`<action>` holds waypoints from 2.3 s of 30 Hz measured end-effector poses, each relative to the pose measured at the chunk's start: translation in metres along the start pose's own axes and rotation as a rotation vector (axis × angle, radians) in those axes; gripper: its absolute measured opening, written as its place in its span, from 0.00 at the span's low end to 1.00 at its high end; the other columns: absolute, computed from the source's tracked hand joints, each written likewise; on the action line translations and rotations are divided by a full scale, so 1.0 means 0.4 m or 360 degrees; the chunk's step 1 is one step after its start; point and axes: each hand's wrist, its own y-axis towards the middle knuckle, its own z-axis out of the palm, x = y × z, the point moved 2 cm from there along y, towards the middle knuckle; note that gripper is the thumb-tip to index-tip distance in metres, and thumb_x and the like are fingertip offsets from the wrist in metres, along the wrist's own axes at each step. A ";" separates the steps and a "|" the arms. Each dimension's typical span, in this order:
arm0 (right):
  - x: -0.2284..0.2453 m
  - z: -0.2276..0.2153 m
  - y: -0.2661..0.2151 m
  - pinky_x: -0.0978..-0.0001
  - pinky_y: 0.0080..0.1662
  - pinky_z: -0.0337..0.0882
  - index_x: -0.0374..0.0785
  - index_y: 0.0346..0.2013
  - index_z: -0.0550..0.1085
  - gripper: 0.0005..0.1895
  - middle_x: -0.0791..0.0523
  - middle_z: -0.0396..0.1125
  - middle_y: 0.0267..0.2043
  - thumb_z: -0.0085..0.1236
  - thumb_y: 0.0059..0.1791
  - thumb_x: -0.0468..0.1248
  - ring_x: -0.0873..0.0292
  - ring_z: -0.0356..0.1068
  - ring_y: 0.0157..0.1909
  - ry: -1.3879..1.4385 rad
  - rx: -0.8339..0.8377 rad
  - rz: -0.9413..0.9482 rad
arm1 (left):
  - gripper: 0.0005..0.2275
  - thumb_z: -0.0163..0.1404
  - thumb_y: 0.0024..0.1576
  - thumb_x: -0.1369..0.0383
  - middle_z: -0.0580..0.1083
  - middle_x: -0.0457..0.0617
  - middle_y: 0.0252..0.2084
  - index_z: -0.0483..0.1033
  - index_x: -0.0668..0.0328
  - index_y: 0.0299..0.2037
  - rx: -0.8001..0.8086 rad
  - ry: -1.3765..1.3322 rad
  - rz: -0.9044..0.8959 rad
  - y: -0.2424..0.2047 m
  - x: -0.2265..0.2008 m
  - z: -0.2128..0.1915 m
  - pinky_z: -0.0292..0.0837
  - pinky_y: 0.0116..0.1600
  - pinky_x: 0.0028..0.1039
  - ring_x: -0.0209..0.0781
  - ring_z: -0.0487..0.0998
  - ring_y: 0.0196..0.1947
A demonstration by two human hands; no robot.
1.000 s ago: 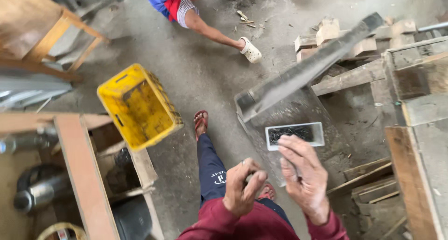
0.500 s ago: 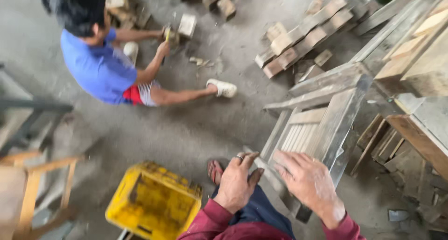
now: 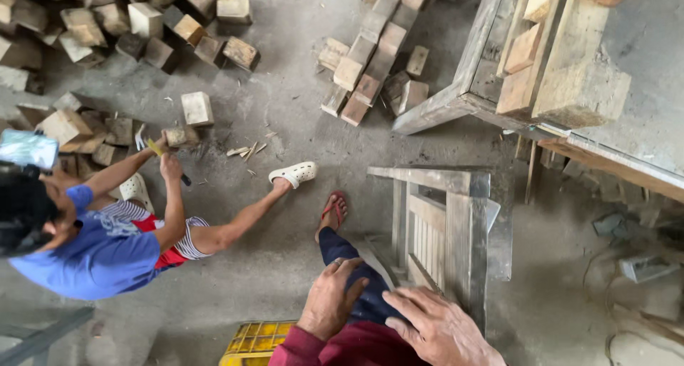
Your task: The person hammers nails into a wooden plank on a workbench, then walks to a pile of wooden blocks to select and stack them. They return to the workbench to arrange the blocks and hammer them into place.
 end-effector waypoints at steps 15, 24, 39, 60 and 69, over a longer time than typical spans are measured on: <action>-0.068 -0.199 0.269 0.59 0.49 0.74 0.36 0.56 0.72 0.23 0.49 0.73 0.51 0.60 0.50 0.43 0.45 0.74 0.50 0.0147 -0.0331 0.0301 | 0.16 0.55 0.57 0.67 0.77 0.61 0.48 0.75 0.63 0.54 0.0255 0.0159 0.0220 0.312 -0.136 -0.108 0.73 0.53 0.41 0.61 0.76 0.49; -0.125 -0.169 0.277 0.59 0.48 0.75 0.38 0.53 0.75 0.20 0.50 0.74 0.50 0.60 0.48 0.40 0.45 0.75 0.50 0.0361 -0.0393 0.0678 | 0.17 0.53 0.59 0.62 0.76 0.59 0.49 0.74 0.59 0.57 0.0402 0.0392 0.0324 0.491 -0.155 -0.153 0.69 0.58 0.43 0.57 0.75 0.52; -0.256 -0.334 1.099 0.56 0.45 0.75 0.39 0.54 0.74 0.21 0.48 0.75 0.46 0.62 0.46 0.38 0.42 0.74 0.48 0.0503 -0.0736 0.0766 | 0.17 0.53 0.58 0.65 0.76 0.61 0.50 0.73 0.58 0.57 0.0715 0.0195 0.0316 1.239 -0.021 -0.512 0.71 0.55 0.42 0.62 0.75 0.52; -0.397 -0.778 2.151 0.54 0.53 0.72 0.31 0.61 0.66 0.24 0.41 0.69 0.57 0.51 0.49 0.30 0.39 0.71 0.56 0.0569 -0.0447 0.0364 | 0.18 0.50 0.55 0.75 0.76 0.65 0.48 0.71 0.64 0.57 0.0171 0.0245 0.0145 2.045 -0.104 -1.103 0.70 0.55 0.46 0.65 0.76 0.50; -0.555 -0.980 2.607 0.55 0.51 0.73 0.35 0.64 0.66 0.25 0.42 0.70 0.56 0.49 0.51 0.30 0.39 0.72 0.55 0.0515 0.0268 -0.0149 | 0.18 0.51 0.56 0.71 0.77 0.62 0.48 0.72 0.59 0.58 -0.0523 -0.0169 -0.0443 2.367 -0.077 -1.219 0.72 0.53 0.46 0.63 0.77 0.49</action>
